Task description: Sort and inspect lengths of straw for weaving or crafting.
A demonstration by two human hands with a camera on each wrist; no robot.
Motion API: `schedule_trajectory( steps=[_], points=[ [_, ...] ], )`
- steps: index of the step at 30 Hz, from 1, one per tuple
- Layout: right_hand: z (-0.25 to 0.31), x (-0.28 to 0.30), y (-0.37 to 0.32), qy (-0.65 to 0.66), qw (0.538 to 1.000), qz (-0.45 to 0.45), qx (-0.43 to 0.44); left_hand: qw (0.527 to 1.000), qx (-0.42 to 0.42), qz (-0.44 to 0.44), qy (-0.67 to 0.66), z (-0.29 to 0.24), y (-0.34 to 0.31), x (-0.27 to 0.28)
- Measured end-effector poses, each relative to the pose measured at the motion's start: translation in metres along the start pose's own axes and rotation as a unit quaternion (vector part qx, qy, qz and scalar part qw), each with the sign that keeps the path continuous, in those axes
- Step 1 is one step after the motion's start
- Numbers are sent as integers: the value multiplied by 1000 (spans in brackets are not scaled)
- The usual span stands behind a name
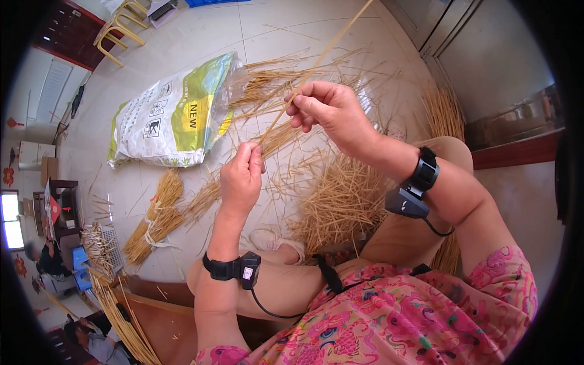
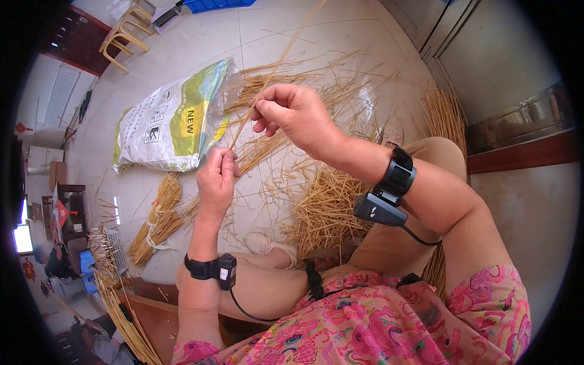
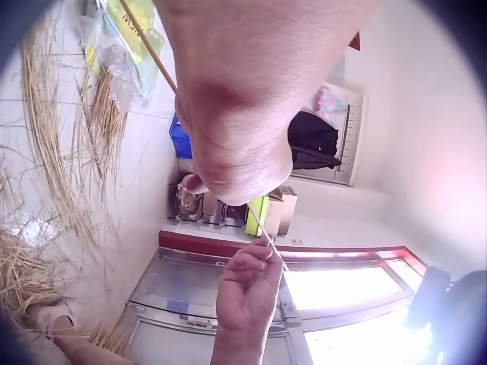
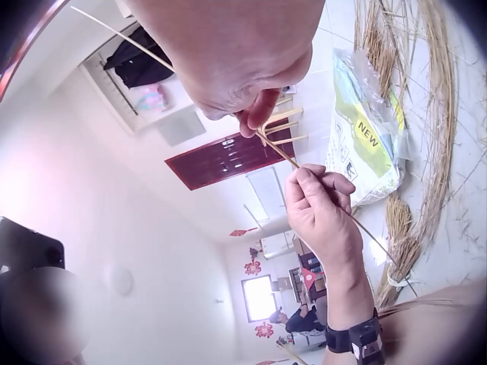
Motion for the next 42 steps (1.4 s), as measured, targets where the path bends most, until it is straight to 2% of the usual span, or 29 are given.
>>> schedule_trajectory(
  steps=[7, 10, 13, 16, 19, 20, 22, 23, 24, 26, 29, 31, 32, 34, 35, 42],
  points=[
    [0, 1, -1, -37, 999, -21, 15, 999, 5, 31, 11, -3, -1, -5],
    [-3, -1, 0, 12, 1000, -24, -8, 999, 3, 45, 14, -4, -2, -7],
    [-17, -3, -4, 119, 984, -51, -119, 1000, -8, 21, 1, -6, -2, -8],
    [-27, -7, -4, 88, 987, -22, -136, 1000, -13, 6, 5, -4, -1, -7],
    [-25, -9, -7, -42, 996, 9, -75, 1000, -1, -2, 27, -2, 2, -4],
    [-22, -14, -10, -159, 985, 58, -36, 999, 5, -5, 36, -1, 3, -2],
    [-19, -24, -18, -383, 911, 150, 44, 1000, 16, -17, 15, 3, 4, -1],
    [-22, -30, -24, -444, 868, 210, 77, 999, 21, -23, 4, 5, 4, 1],
    [-34, -34, -30, -489, 823, 280, 73, 999, 28, -20, 2, 6, 5, 2],
    [-52, -35, -46, -497, 747, 441, 27, 999, 41, -14, -4, 9, 6, 4],
    [-50, -32, -39, -608, 698, 377, -31, 997, 56, 15, -42, 8, 4, 2],
    [-34, -22, -19, -490, 838, 241, -24, 996, 64, 38, -57, 7, 2, -1],
    [-27, -19, -12, -423, 890, 166, -26, 994, 68, 50, -64, 7, 2, -3],
    [-20, -17, -5, -233, 965, 105, -51, 994, 73, 59, -58, 1, 0, -4],
    [-19, -15, -3, -134, 986, 72, -63, 994, 76, 64, -55, -2, 0, -5],
    [-19, -15, -6, -61, 996, 46, -35, 992, 77, 72, -66, -8, -3, -9]
  ],
)
Point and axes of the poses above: each hand's wrist, its own y-axis towards the middle knuckle, its own x-axis out of the back of the hand, z = x × y, the point moved 4 cm from there along y, towards the middle knuckle, and after that the axes turned 12 degrees about -y, right-handed, at the moved point
